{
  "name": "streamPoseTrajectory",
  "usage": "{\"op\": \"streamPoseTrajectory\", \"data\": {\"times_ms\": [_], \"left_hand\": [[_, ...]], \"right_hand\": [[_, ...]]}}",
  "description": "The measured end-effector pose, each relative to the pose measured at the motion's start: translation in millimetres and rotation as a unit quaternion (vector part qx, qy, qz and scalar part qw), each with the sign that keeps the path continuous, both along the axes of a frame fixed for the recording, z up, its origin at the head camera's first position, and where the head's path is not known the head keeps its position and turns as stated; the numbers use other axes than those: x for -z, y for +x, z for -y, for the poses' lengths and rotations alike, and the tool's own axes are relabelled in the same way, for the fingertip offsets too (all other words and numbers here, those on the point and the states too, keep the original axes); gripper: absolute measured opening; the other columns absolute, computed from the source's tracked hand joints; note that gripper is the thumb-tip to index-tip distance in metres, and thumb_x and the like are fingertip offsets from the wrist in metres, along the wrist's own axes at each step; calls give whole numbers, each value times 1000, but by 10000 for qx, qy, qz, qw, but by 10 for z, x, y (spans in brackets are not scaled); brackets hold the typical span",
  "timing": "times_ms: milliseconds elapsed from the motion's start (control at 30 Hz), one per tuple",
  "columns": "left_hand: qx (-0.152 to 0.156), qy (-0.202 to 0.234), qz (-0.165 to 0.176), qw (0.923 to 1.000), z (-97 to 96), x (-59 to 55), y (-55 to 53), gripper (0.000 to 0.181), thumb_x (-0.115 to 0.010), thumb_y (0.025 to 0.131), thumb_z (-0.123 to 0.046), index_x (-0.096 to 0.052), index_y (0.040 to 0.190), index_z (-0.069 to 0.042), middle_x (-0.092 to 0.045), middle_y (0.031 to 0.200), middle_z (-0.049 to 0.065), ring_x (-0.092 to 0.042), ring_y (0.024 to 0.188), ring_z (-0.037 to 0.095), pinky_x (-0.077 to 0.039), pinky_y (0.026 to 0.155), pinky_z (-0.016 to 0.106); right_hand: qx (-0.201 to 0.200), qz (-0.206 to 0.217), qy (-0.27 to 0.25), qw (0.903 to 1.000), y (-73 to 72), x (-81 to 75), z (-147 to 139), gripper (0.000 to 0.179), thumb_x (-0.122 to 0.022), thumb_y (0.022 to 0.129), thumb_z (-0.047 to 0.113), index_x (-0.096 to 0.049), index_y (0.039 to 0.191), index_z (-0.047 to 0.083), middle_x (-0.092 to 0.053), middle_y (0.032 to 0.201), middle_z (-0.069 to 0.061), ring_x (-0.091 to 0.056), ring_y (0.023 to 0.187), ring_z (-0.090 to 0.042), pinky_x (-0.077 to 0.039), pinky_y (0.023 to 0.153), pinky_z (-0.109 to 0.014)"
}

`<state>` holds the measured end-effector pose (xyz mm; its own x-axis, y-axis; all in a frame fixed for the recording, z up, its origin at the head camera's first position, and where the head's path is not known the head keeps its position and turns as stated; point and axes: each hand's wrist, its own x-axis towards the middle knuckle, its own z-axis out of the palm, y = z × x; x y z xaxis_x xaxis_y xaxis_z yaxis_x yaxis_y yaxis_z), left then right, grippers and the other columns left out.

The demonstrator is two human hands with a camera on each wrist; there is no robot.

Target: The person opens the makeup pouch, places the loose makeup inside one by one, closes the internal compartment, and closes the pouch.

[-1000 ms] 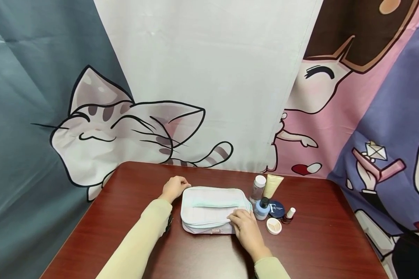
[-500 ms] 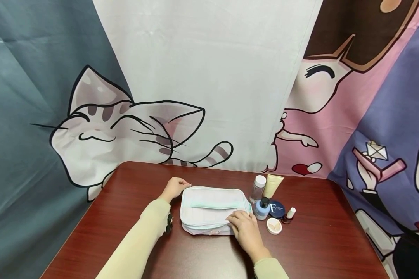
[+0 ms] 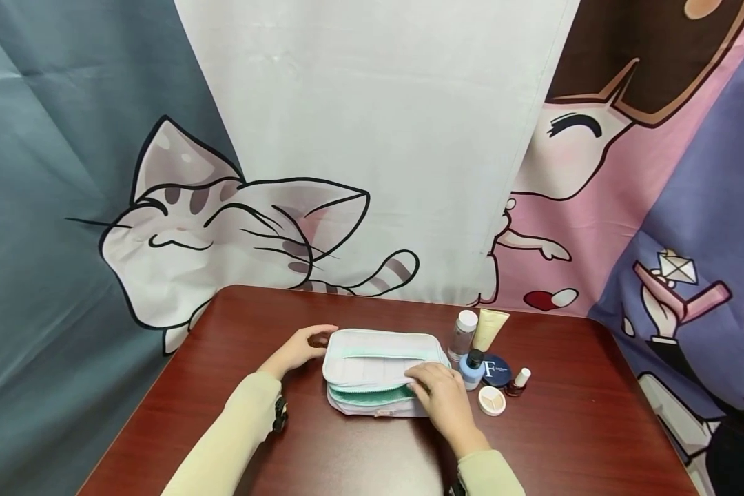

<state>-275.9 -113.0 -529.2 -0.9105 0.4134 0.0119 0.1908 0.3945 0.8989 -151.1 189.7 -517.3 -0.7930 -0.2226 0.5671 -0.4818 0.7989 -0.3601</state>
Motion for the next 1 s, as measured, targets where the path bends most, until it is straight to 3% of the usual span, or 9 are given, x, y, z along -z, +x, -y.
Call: {"op": "streamPoseTrajectory", "data": {"times_ms": [133, 200, 333, 433, 567, 800, 933, 1000], "left_hand": [[273, 421, -382, 9980, 37, -175, 106, 44, -65, 81, 6, -56, 124, 4, -49, 128, 23, -45, 114, 41, -38, 92, 55], [372, 629, -367, 9966, 55, -222, 120, 43, -66, 82, 4, -55, 123, 6, -48, 129, 25, -42, 119, 40, -37, 93, 55], [503, 1018, -100, 9935, 61, -192, 99, 46, -67, 80, 6, -53, 124, 10, -46, 131, 27, -42, 121, 37, -43, 89, 48], [177, 1080, -58, 9940, 16, -64, 38, 46, -68, 80, 4, -55, 124, 5, -50, 129, 23, -48, 116, 35, -45, 87, 45], [-557, 867, -146, 9946, -73, 72, -55, 43, -69, 82, -5, -58, 124, -3, -57, 123, 16, -52, 113, 31, -41, 92, 46], [-1184, 467, -21, 9919, -210, 24, -145, 37, -63, 89, -15, -58, 123, -3, -60, 118, 14, -58, 106, 27, -47, 86, 38], [-1443, 187, -7, 9894, -282, -15, -193, 30, -62, 90, -19, -62, 117, -5, -64, 103, 10, -62, 95, 26, -49, 80, 36], [-1519, 33, 21, 9884, -310, -35, -208, 26, -61, 91, -20, -63, 113, -6, -63, 93, 7, -62, 88, 24, -49, 77, 34]], "right_hand": [[243, 88, -105, 9996, -73, -152, 5, 25, -79, 73, 16, -71, 96, 17, -67, 96, 3, -60, 94, -21, -42, 75, -47], [394, 116, -127, 9991, -128, -227, 15, 25, -78, 74, 18, -71, 98, 16, -66, 96, 2, -60, 93, -22, -43, 73, -47], [713, 265, -153, 9970, -268, -368, 38, 24, -74, 79, 24, -70, 100, 14, -64, 97, -1, -59, 92, -24, -44, 71, -47], [917, 354, -158, 9950, -385, -453, 42, 24, -72, 82, 26, -69, 101, 12, -63, 99, -4, -58, 93, -26, -45, 73, -46], [1126, 420, -212, 9925, -520, -541, 40, 25, -69, 84, 24, -68, 104, 9, -62, 100, -8, -56, 95, -29, -46, 76, -46], [1229, 557, -354, 9902, -593, -637, 61, 24, -63, 89, 19, -65, 111, 10, -58, 111, -12, -53, 104, -32, -44, 80, -50], [1199, 363, -553, 9906, -551, -647, 16, 24, -64, 86, 11, -65, 109, 6, -58, 110, -14, -53, 102, -33, -43, 82, -49], [1240, 257, -716, 9894, -510, -649, -13, 23, -63, 85, 8, -66, 108, 5, -58, 108, -14, -55, 93, -31, -44, 77, -46]]}}
